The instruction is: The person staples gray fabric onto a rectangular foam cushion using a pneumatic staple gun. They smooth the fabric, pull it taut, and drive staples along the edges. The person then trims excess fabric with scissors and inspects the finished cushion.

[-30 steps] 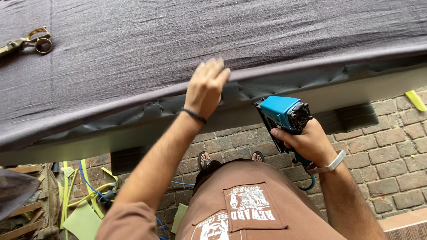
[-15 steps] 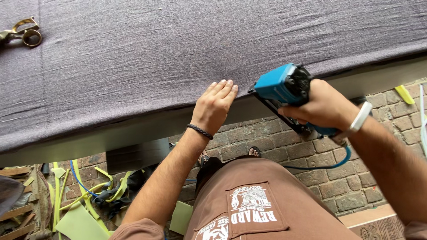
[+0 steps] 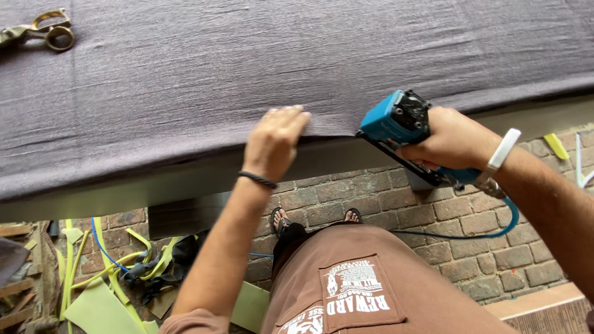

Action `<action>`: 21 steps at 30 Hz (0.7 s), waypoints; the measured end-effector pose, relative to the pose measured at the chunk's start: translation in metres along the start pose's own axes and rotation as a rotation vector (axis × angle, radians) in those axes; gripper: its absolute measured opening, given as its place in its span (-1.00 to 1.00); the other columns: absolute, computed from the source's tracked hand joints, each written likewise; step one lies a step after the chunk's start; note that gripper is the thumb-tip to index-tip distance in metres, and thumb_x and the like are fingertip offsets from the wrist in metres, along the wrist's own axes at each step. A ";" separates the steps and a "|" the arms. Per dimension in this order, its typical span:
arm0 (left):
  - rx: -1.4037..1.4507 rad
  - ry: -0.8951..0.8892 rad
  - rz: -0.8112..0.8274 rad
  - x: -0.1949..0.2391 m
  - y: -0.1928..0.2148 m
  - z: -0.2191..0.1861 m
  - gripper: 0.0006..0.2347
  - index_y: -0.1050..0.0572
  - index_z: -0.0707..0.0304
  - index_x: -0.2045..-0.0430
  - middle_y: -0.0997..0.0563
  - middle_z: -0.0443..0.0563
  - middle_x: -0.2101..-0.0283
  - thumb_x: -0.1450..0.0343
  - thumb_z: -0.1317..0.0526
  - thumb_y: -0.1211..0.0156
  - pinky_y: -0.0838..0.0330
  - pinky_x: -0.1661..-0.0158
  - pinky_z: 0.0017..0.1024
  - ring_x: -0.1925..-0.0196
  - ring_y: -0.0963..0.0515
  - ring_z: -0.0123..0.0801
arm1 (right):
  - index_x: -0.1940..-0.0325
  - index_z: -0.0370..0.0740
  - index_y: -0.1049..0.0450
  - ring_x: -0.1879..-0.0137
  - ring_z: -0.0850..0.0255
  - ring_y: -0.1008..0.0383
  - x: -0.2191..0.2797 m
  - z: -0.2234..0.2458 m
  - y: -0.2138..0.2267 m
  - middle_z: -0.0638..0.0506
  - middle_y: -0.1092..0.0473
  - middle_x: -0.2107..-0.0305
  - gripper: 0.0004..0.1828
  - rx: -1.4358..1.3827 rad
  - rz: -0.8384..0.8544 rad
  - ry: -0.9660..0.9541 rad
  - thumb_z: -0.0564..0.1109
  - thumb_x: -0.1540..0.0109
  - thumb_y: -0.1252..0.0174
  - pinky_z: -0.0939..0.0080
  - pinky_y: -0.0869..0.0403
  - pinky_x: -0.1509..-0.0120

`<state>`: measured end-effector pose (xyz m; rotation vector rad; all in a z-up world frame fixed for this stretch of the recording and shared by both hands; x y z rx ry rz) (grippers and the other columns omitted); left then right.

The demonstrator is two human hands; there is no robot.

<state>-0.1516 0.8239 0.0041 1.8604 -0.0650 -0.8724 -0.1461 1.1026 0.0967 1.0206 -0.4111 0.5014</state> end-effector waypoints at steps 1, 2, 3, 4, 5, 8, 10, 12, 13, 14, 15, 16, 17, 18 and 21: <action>-0.006 0.023 -0.057 0.008 0.016 0.017 -0.74 -0.66 0.18 0.19 -0.69 0.13 0.01 -0.39 0.55 -0.21 -0.49 -0.20 -0.23 -0.08 -0.67 -0.17 | 0.48 -0.30 -0.56 0.57 0.16 -0.50 0.001 0.002 -0.002 -0.06 -0.47 0.72 -0.76 -0.032 -0.003 0.030 -0.06 -0.11 -0.36 0.09 -0.47 0.41; -0.024 0.062 -0.051 0.014 0.031 0.036 -0.73 -0.67 0.18 0.20 -0.70 0.12 0.01 -0.39 0.56 -0.18 -0.50 -0.19 -0.25 -0.07 -0.68 -0.18 | 0.48 -0.30 -0.55 0.57 0.16 -0.47 0.004 0.000 -0.004 -0.05 -0.46 0.72 -0.74 -0.048 -0.011 -0.004 -0.05 -0.12 -0.37 0.08 -0.45 0.41; -0.042 0.101 -0.045 0.019 0.044 0.052 -0.72 -0.68 0.18 0.20 -0.71 0.10 0.01 -0.40 0.57 -0.14 -0.50 -0.18 -0.26 -0.06 -0.69 -0.19 | 0.49 -0.30 -0.55 0.57 0.16 -0.45 0.008 -0.002 -0.006 -0.05 -0.44 0.71 -0.72 -0.063 -0.019 -0.039 -0.04 -0.13 -0.38 0.07 -0.43 0.41; 0.001 0.168 0.015 0.024 0.057 0.068 -0.70 -0.68 0.14 0.15 -0.69 0.07 -0.03 -0.40 0.55 -0.14 -0.51 -0.19 -0.29 -0.10 -0.68 -0.19 | 0.49 -0.31 -0.54 0.57 0.15 -0.42 0.008 -0.001 -0.008 -0.05 -0.43 0.71 -0.70 -0.079 -0.024 -0.069 -0.03 -0.14 -0.39 0.06 -0.41 0.41; 0.044 0.236 0.074 0.030 0.071 0.082 -0.68 -0.68 0.10 0.11 -0.68 0.04 -0.08 -0.40 0.53 -0.14 -0.51 -0.20 -0.31 -0.14 -0.66 -0.20 | 0.49 -0.30 -0.53 0.57 0.15 -0.43 0.008 0.000 -0.009 -0.06 -0.43 0.72 -0.70 -0.053 -0.030 -0.091 -0.03 -0.15 -0.39 0.07 -0.41 0.40; 0.264 0.333 0.397 0.036 0.097 0.110 -0.60 -0.60 0.11 0.00 -0.52 0.04 -0.23 -0.24 0.29 -0.38 -0.40 -0.17 -0.26 -0.23 -0.51 -0.12 | 0.49 -0.30 -0.50 0.57 0.13 -0.43 0.010 0.009 -0.012 -0.08 -0.43 0.73 -0.66 0.012 -0.040 -0.123 -0.01 -0.17 -0.40 0.07 -0.40 0.39; 0.353 0.357 0.559 0.037 0.105 0.116 -0.48 -0.54 0.10 -0.07 -0.39 0.05 -0.32 -0.18 0.15 -0.49 -0.31 -0.17 -0.22 -0.29 -0.39 -0.09 | 0.52 -0.32 -0.50 0.58 0.13 -0.40 0.011 0.018 -0.014 -0.10 -0.41 0.74 -0.62 0.029 -0.033 -0.109 0.01 -0.19 -0.39 0.06 -0.38 0.39; 0.349 0.381 0.621 0.038 0.107 0.120 -0.44 -0.50 0.04 -0.15 -0.29 0.02 -0.39 -0.22 0.08 -0.48 -0.26 -0.22 -0.23 -0.37 -0.28 -0.11 | 0.52 -0.30 -0.51 0.58 0.14 -0.41 0.010 0.028 -0.018 -0.08 -0.41 0.74 -0.62 0.037 -0.021 -0.114 0.03 -0.19 -0.39 0.07 -0.37 0.39; 0.284 0.315 0.559 0.036 0.109 0.120 -0.48 -0.54 0.05 -0.10 -0.35 0.04 -0.34 -0.22 0.09 -0.48 -0.29 -0.19 -0.21 -0.33 -0.34 -0.09 | 0.53 -0.29 -0.52 0.58 0.15 -0.42 0.009 0.032 -0.020 -0.07 -0.41 0.75 -0.62 0.040 -0.015 -0.118 0.04 -0.19 -0.39 0.08 -0.37 0.39; 0.219 0.249 0.499 0.035 0.109 0.120 -0.52 -0.57 0.06 -0.05 -0.41 0.07 -0.30 -0.22 0.11 -0.48 -0.32 -0.17 -0.19 -0.29 -0.40 -0.06 | 0.54 -0.31 -0.53 0.58 0.15 -0.41 0.008 0.039 -0.024 -0.07 -0.41 0.75 -0.61 0.028 -0.006 -0.096 0.04 -0.18 -0.39 0.08 -0.37 0.40; 0.153 0.184 0.439 0.035 0.110 0.119 -0.56 -0.61 0.07 0.00 -0.47 0.09 -0.26 -0.22 0.12 -0.48 -0.36 -0.14 -0.17 -0.25 -0.47 -0.04 | 0.56 -0.33 -0.53 0.58 0.16 -0.40 0.008 0.045 -0.028 -0.06 -0.41 0.75 -0.59 0.015 0.003 -0.074 0.04 -0.17 -0.39 0.08 -0.36 0.40; 0.114 0.195 0.436 0.037 0.109 0.120 -0.68 -0.63 0.07 0.11 -0.54 0.02 -0.21 -0.26 0.15 -0.45 -0.42 -0.12 -0.21 -0.20 -0.53 -0.11 | 0.58 -0.36 -0.54 0.58 0.17 -0.39 0.007 0.052 -0.031 -0.06 -0.41 0.75 -0.58 -0.002 0.011 -0.055 0.04 -0.17 -0.40 0.08 -0.36 0.41; 0.076 0.205 0.434 0.038 0.107 0.121 -0.79 -0.66 0.07 0.22 -0.61 -0.06 -0.16 -0.30 0.18 -0.41 -0.49 -0.10 -0.26 -0.16 -0.59 -0.18 | 0.56 -0.34 -0.55 0.58 0.17 -0.40 0.006 0.059 -0.034 -0.05 -0.42 0.74 -0.59 -0.013 0.027 -0.043 0.05 -0.16 -0.40 0.09 -0.36 0.41; 0.040 0.212 0.432 0.039 0.104 0.120 -0.91 -0.68 0.06 0.33 -0.68 -0.13 -0.11 -0.34 0.21 -0.38 -0.55 -0.08 -0.31 -0.11 -0.65 -0.25 | 0.55 -0.33 -0.55 0.58 0.18 -0.40 0.006 0.066 -0.038 -0.04 -0.42 0.74 -0.61 -0.025 0.041 -0.034 0.05 -0.15 -0.39 0.10 -0.36 0.42; -0.221 0.083 0.412 0.041 0.095 0.112 -0.94 -0.60 0.28 0.30 -0.68 0.07 0.13 -0.54 0.41 -0.21 -0.61 0.03 -0.36 0.06 -0.70 -0.26 | 0.52 -0.31 -0.57 0.57 0.20 -0.41 0.002 0.088 -0.048 -0.03 -0.43 0.73 -0.64 -0.052 0.076 -0.001 0.04 -0.13 -0.40 0.13 -0.37 0.42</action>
Point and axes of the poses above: each hand's wrist, its own x-axis away from the middle knuckle, its own y-axis out of the back of the hand, z = x × y, the point moved 4 cm from there along -x, towards the middle knuckle
